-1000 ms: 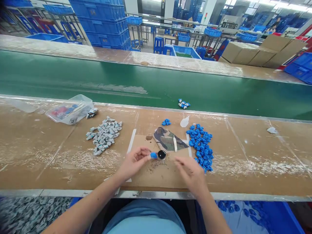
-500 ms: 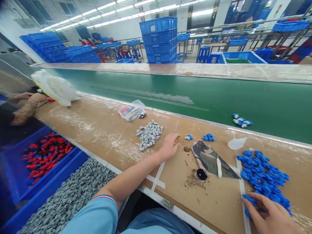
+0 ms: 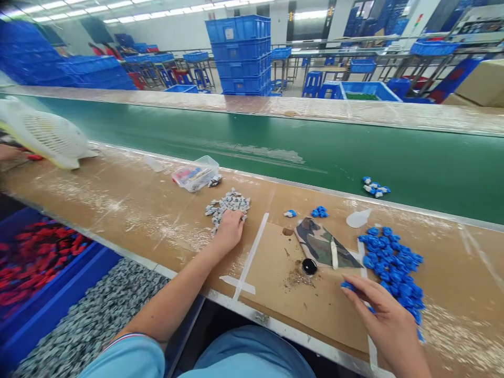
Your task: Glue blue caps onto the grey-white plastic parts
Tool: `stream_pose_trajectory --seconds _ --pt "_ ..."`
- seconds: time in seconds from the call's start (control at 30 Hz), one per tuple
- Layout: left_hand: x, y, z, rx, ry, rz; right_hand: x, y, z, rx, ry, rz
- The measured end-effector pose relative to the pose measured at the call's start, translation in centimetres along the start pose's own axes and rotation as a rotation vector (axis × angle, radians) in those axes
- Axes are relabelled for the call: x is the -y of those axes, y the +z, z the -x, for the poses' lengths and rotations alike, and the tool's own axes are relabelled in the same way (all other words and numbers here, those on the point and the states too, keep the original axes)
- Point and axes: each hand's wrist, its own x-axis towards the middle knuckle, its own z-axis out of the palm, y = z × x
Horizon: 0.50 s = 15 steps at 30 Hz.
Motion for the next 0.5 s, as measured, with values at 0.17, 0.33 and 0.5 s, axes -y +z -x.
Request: stream_pose_trajectory --seconds 0.17,0.33,0.5 --pt "-2.1 -0.5 2.6 -0.037 0.069 0.436 2.0 0.8 -0.3 0.126 -0.041 -0.050" --pt "-5.4 1.2 5.5 0.272 -0.215 1.100 4.1 1.4 -1.4 0.159 -0.232 0.021" --pt "-8.2 3.0 7.4 0.411 -0.424 1.407 4.7 1.5 -2.0 0.137 -0.339 0.121"
